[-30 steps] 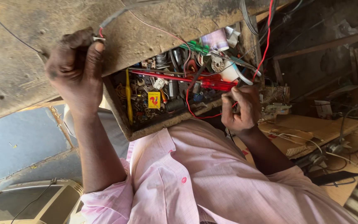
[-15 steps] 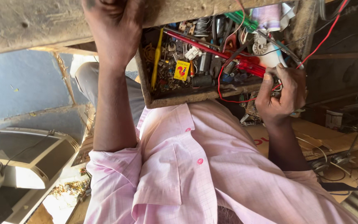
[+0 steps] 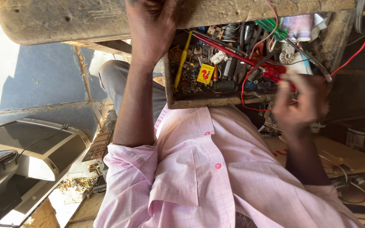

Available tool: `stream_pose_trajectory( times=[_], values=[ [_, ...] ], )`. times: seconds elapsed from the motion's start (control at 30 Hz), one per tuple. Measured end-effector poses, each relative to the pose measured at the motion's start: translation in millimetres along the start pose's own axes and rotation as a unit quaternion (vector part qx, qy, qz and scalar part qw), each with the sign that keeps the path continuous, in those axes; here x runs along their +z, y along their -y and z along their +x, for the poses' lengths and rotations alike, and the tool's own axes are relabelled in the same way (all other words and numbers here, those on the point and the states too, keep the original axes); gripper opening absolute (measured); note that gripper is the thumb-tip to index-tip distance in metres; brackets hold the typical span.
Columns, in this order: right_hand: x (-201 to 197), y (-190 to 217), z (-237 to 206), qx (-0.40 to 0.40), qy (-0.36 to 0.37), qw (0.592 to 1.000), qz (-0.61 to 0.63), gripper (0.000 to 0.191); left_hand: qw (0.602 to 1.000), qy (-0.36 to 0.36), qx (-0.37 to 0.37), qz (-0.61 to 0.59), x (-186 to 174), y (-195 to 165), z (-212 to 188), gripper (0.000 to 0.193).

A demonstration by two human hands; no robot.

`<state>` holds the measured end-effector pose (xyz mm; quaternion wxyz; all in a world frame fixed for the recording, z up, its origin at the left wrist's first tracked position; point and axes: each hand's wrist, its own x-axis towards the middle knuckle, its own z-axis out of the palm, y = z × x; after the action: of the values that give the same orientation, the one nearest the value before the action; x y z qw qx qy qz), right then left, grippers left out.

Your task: The person sits on the floor at a workbench and manipulates a black connector panel with multiple jacks, turning it over and working on its terminals. They then take wires from a tool tray, use pliers to strip and cut wire ends, and handle cables and small components while continuing the repair work.

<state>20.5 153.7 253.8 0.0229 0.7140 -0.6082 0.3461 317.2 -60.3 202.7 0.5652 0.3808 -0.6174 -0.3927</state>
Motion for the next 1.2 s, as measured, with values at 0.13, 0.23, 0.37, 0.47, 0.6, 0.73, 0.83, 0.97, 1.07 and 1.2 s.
stream_pose_trajectory(
  times=[0.13,0.23,0.37,0.47,0.6,0.73,0.83,0.97,1.07,1.2],
  values=[
    [26.5,24.5,5.8,-0.052,0.015,0.993,0.101,0.021,0.985,0.030,0.066,0.154,-12.8,12.8,-10.6,0.015],
    [39.9,34.8,6.6,-0.070,0.103,0.983,0.132,0.026,0.977,0.004,0.040,0.211,-17.3,17.4,-15.7,0.029],
    [50.8,38.6,17.8,-0.137,0.141,0.975,0.107,0.029,0.992,0.019,0.101,0.074,-8.6,5.4,-6.7,0.017],
    [52.6,39.0,25.8,-0.145,0.071,0.980,0.119,0.023,0.987,0.090,0.130,0.014,-5.3,-13.1,2.9,0.016],
    [21.3,17.2,14.7,-0.024,0.056,0.998,0.011,0.020,0.985,0.087,0.146,0.024,-2.5,-23.9,8.0,0.019],
    [-7.7,-20.5,-7.1,0.028,0.109,0.985,-0.135,0.031,0.984,0.090,0.150,0.026,-4.3,-19.7,6.6,0.018],
    [-12.6,-28.5,-23.5,0.027,0.158,0.968,-0.194,0.028,0.985,0.092,0.145,0.024,-5.8,-17.5,3.2,0.018],
    [7.4,-20.6,-31.7,-0.007,0.094,0.984,-0.152,0.021,0.995,0.077,0.066,0.008,-5.5,-18.7,-2.7,0.020],
    [24.1,-13.1,-33.2,0.003,0.098,0.988,-0.120,0.015,0.994,0.086,0.069,0.019,-3.9,-19.6,-2.7,0.020],
    [21.0,-21.1,-27.0,0.054,0.132,0.966,-0.216,0.026,0.985,0.100,0.136,0.035,-1.5,-22.1,1.5,0.016]
  ],
)
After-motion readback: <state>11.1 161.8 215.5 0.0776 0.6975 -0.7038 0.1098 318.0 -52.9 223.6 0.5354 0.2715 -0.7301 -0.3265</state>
